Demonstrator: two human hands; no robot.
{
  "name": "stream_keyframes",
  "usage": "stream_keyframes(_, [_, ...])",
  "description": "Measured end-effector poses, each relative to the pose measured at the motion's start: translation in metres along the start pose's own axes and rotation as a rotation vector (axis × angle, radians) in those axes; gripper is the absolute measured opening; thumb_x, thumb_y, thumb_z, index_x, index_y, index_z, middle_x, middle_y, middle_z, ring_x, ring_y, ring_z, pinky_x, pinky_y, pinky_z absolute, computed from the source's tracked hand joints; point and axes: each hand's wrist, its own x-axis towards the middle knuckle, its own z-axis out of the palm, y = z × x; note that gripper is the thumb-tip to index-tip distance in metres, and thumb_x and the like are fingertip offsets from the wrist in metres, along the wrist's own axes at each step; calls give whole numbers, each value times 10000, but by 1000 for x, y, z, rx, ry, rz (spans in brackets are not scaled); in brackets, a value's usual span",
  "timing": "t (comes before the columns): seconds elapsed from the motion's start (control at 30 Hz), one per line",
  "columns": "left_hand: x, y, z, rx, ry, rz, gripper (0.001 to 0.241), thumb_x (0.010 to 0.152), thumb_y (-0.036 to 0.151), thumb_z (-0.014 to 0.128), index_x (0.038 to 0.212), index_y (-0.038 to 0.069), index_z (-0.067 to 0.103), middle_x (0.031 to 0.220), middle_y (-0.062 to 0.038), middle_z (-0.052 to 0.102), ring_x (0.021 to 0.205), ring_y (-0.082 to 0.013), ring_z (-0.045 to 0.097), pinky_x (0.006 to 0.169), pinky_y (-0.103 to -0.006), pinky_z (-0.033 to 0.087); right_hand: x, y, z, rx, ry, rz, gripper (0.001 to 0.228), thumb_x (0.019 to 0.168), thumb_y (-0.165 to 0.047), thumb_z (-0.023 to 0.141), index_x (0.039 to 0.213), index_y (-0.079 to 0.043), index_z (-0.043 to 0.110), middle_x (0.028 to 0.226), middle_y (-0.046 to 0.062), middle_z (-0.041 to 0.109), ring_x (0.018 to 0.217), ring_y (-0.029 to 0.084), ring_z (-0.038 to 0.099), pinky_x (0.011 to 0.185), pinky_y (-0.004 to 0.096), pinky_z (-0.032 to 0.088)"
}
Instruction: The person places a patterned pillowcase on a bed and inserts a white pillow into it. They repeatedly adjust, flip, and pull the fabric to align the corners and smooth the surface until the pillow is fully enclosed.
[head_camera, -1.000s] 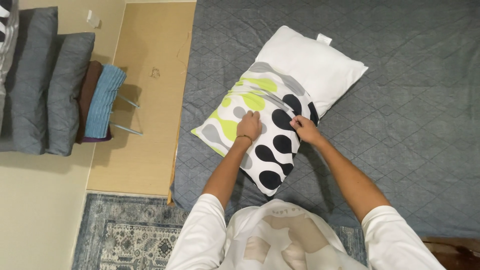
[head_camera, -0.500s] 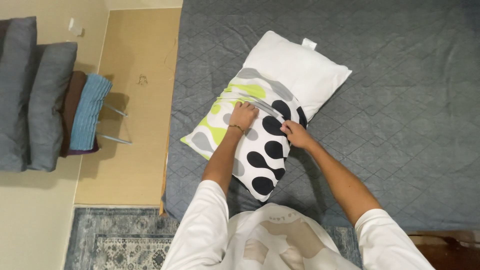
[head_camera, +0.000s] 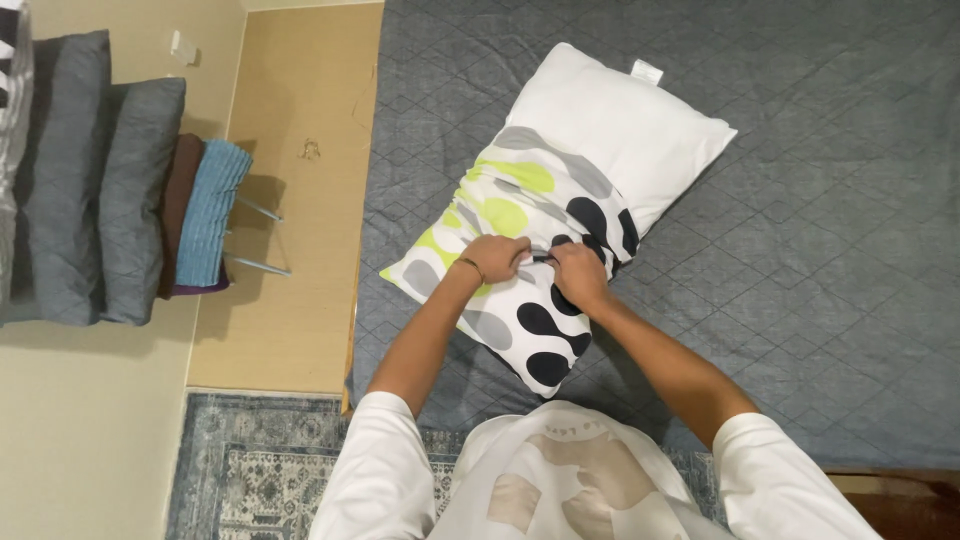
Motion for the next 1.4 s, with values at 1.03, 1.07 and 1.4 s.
stream_keyframes(1.03, [12, -34, 53, -56, 52, -266, 419, 895, 156, 634, 1291, 190, 501, 1129, -148, 691, 1048, -397, 724, 922, -515, 591, 24, 36, -26, 346, 359, 260, 204, 1070, -264, 603, 1111, -132, 753, 999, 133, 764, 978, 378, 714, 851, 482, 554])
stream_keyframes(1.07, [15, -14, 47, -53, 52, -267, 419, 895, 156, 634, 1291, 190, 501, 1129, -148, 691, 1048, -397, 724, 922, -515, 591, 39, 45, -21, 349, 361, 260, 204, 1070, -264, 603, 1111, -132, 753, 999, 133, 764, 978, 378, 714, 851, 482, 554])
stream_keyframes(1.4, [-9, 95, 18, -309, 45, 25, 426, 942, 460, 557, 1242, 178, 669, 1148, -192, 712, 1138, -441, 661, 989, -557, 531, 9, 119, -26, 235, -363, 346, 245, 993, -233, 553, 1136, -147, 733, 1055, 217, 750, 1099, 452, 682, 961, 561, 517])
